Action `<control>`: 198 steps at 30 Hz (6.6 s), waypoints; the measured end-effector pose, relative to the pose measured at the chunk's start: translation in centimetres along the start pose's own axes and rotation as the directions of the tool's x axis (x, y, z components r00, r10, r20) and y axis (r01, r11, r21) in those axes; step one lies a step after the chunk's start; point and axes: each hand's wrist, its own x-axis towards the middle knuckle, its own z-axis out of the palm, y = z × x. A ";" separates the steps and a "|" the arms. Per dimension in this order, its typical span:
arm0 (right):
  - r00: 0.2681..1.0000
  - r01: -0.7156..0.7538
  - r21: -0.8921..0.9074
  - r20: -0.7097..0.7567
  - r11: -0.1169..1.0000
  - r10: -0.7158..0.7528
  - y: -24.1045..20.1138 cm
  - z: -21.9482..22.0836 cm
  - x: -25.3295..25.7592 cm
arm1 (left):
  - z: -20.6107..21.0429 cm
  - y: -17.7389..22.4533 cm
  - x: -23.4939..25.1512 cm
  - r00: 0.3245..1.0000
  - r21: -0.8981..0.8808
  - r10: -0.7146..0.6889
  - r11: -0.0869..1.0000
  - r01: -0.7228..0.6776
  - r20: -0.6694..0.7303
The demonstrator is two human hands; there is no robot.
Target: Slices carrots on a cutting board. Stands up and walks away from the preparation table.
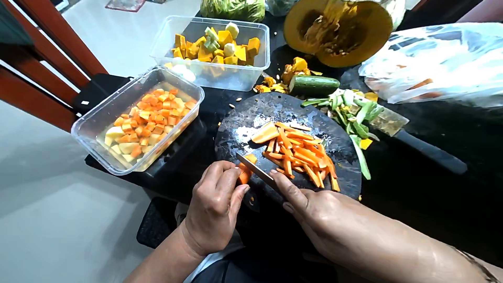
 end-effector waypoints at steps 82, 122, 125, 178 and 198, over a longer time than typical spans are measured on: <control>0.904 0.165 0.426 -0.425 0.890 0.036 5.4 -6.0 -1.0 | 1.5 0.8 5.5 0.999 0.143 -0.036 0.989 0.036 0.002; 0.866 0.134 0.400 -0.491 0.907 0.088 5.7 -6.7 -1.5 | -9.5 -0.8 9.0 0.995 0.602 -0.091 0.797 0.045 0.046; 0.858 0.159 0.442 -0.504 0.883 0.098 5.8 -6.4 -1.1 | -6.9 0.3 10.3 0.992 0.472 -0.008 0.880 -0.054 0.128; 0.988 0.149 -0.060 0.037 0.987 -0.147 3.1 -0.2 1.6 | 3.6 0.0 11.4 0.961 0.070 0.025 0.996 -0.046 0.275; 0.993 -0.088 0.367 0.105 0.926 0.053 3.6 -3.0 -0.6 | -2.7 -0.9 8.0 0.977 -0.084 0.101 0.993 -0.087 0.190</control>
